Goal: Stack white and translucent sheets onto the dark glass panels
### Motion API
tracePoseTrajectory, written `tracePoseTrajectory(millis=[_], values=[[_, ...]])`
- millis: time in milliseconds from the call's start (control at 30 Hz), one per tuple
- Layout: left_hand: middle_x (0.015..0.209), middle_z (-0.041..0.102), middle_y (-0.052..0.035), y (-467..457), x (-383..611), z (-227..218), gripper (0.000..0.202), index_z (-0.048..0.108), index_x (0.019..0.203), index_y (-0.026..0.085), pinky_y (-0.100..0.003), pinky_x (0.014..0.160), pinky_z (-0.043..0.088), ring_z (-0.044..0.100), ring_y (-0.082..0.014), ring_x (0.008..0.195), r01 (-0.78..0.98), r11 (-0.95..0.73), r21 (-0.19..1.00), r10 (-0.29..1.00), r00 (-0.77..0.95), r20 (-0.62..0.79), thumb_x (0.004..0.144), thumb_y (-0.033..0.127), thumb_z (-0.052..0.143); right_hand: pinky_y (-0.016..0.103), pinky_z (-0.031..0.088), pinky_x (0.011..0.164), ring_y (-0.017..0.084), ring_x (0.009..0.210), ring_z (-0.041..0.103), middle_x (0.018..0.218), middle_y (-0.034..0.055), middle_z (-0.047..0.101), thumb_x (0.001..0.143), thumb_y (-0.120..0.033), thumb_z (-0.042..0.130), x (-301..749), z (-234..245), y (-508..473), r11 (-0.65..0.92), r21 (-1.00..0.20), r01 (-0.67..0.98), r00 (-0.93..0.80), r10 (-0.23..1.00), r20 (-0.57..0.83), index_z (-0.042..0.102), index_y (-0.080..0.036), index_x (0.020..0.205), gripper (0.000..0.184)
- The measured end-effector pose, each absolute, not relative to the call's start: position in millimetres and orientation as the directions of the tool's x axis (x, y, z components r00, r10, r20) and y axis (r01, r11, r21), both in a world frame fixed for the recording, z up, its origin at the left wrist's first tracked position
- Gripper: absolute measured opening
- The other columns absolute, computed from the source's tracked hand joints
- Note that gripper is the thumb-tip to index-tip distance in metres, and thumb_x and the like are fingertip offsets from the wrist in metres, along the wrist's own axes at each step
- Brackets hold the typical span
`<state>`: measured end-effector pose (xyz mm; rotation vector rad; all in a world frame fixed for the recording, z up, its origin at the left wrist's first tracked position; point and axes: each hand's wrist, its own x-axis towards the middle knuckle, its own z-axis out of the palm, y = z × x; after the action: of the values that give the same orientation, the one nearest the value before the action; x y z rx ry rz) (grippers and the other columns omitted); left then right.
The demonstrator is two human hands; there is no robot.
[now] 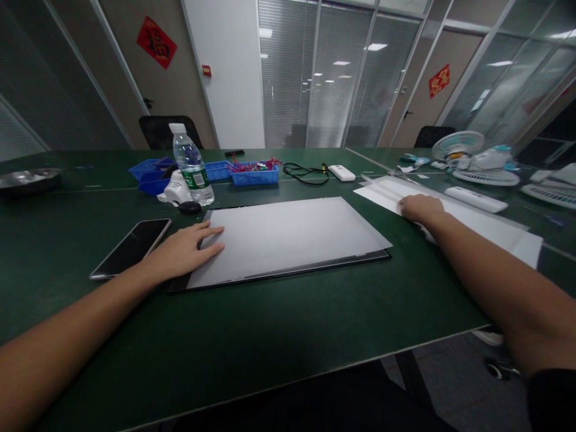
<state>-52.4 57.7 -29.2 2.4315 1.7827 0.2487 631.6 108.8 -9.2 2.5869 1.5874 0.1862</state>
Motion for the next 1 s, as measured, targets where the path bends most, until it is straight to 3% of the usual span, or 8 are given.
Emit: tracePoseTrajectory(millis=[100, 233, 433, 633, 767, 867, 933, 1000], values=[[0.176, 0.043, -0.0103, 57.9, -53.6, -29.2, 0.081, 0.058, 0.163, 0.031, -0.066, 0.126, 0.039, 0.047, -0.0478, 0.156, 0.932, -0.307, 0.191, 0.952, 0.303, 0.049, 0.098, 0.077, 0.046, 0.053, 0.051, 0.110, 0.029, 0.126, 0.065, 0.139, 0.0169, 0.068, 0.104, -0.066, 0.060, 629.1, -9.0, 110.1, -0.437, 0.171, 0.883, 0.442, 0.897, 0.012, 0.071, -0.016, 0.131, 0.058], [0.179, 0.037, -0.0132, 56.2, -52.1, -26.2, 0.084, 0.053, 0.166, 0.028, -0.067, 0.127, 0.037, 0.043, -0.0471, 0.159, 0.930, -0.316, 0.188, 0.948, 0.318, 0.019, 0.099, 0.077, 0.043, 0.050, 0.050, 0.096, 0.035, 0.116, 0.067, 0.133, 0.0308, 0.068, 0.103, -0.077, 0.050, 625.6, -7.6, 110.9, -0.385, 0.164, 0.908, 0.392, 0.920, -0.008, 0.076, -0.010, 0.116, 0.072], [0.180, 0.035, -0.0122, 57.0, -51.6, -24.0, 0.082, 0.051, 0.167, 0.027, -0.066, 0.129, 0.034, 0.041, -0.0453, 0.160, 0.931, -0.321, 0.176, 0.945, 0.326, -0.001, 0.100, 0.071, 0.041, 0.047, 0.055, 0.105, 0.023, 0.114, 0.067, 0.127, 0.0128, 0.070, 0.104, -0.061, 0.063, 614.9, -9.7, 112.4, -0.400, 0.181, 0.898, 0.409, 0.913, -0.011, 0.071, -0.017, 0.124, 0.049], [0.180, 0.035, -0.0116, 56.7, -53.1, -24.7, 0.085, 0.050, 0.168, 0.024, -0.063, 0.131, 0.033, 0.040, -0.0436, 0.162, 0.930, -0.323, 0.175, 0.944, 0.329, -0.004, 0.098, 0.072, 0.040, 0.050, 0.056, 0.108, 0.025, 0.122, 0.066, 0.135, 0.0130, 0.068, 0.105, -0.051, 0.067, 601.7, -9.0, 108.8, -0.425, 0.186, 0.886, 0.429, 0.903, 0.022, 0.070, -0.017, 0.132, 0.044], [0.180, 0.035, -0.0101, 56.9, -54.0, -25.6, 0.087, 0.050, 0.168, 0.022, -0.056, 0.131, 0.036, 0.041, -0.0416, 0.161, 0.945, -0.298, 0.139, 0.953, 0.302, -0.008, 0.098, 0.072, 0.037, 0.049, 0.057, 0.107, 0.025, 0.121, 0.067, 0.135, 0.0134, 0.068, 0.106, -0.051, 0.065, 593.4, -2.7, 101.2, -0.456, 0.140, 0.879, 0.442, 0.889, 0.119, 0.070, -0.017, 0.133, 0.044], [0.179, 0.037, -0.0091, 58.7, -55.7, -26.5, 0.087, 0.052, 0.167, 0.021, -0.055, 0.130, 0.038, 0.043, -0.0420, 0.160, 0.945, -0.304, 0.121, 0.952, 0.306, 0.004, 0.097, 0.071, 0.039, 0.049, 0.054, 0.103, 0.031, 0.124, 0.067, 0.135, 0.0239, 0.069, 0.111, -0.034, 0.053, 584.7, 4.8, 91.5, -0.422, 0.097, 0.901, 0.388, 0.886, 0.254, 0.068, -0.010, 0.138, 0.040], [0.178, 0.039, -0.0085, 59.5, -56.4, -26.3, 0.084, 0.054, 0.166, 0.021, -0.055, 0.129, 0.039, 0.045, -0.0421, 0.159, 0.946, -0.304, 0.116, 0.952, 0.305, 0.010, 0.097, 0.068, 0.040, 0.052, 0.051, 0.100, 0.037, 0.127, 0.066, 0.142, 0.0336, 0.063, 0.111, -0.021, 0.038, 575.7, 10.2, 84.1, -0.364, 0.085, 0.927, 0.312, 0.879, 0.360, 0.061, -0.004, 0.148, 0.047], [0.178, 0.040, -0.0092, 59.5, -56.2, -25.4, 0.083, 0.054, 0.165, 0.020, -0.055, 0.129, 0.039, 0.046, -0.0422, 0.158, 0.947, -0.299, 0.114, 0.954, 0.301, 0.003, 0.097, 0.066, 0.040, 0.056, 0.049, 0.099, 0.041, 0.129, 0.065, 0.156, 0.0367, 0.052, 0.110, -0.017, 0.027, 563.0, 15.6, 77.7, -0.294, 0.092, 0.951, 0.224, 0.865, 0.448, 0.049, -0.003, 0.161, 0.058]])
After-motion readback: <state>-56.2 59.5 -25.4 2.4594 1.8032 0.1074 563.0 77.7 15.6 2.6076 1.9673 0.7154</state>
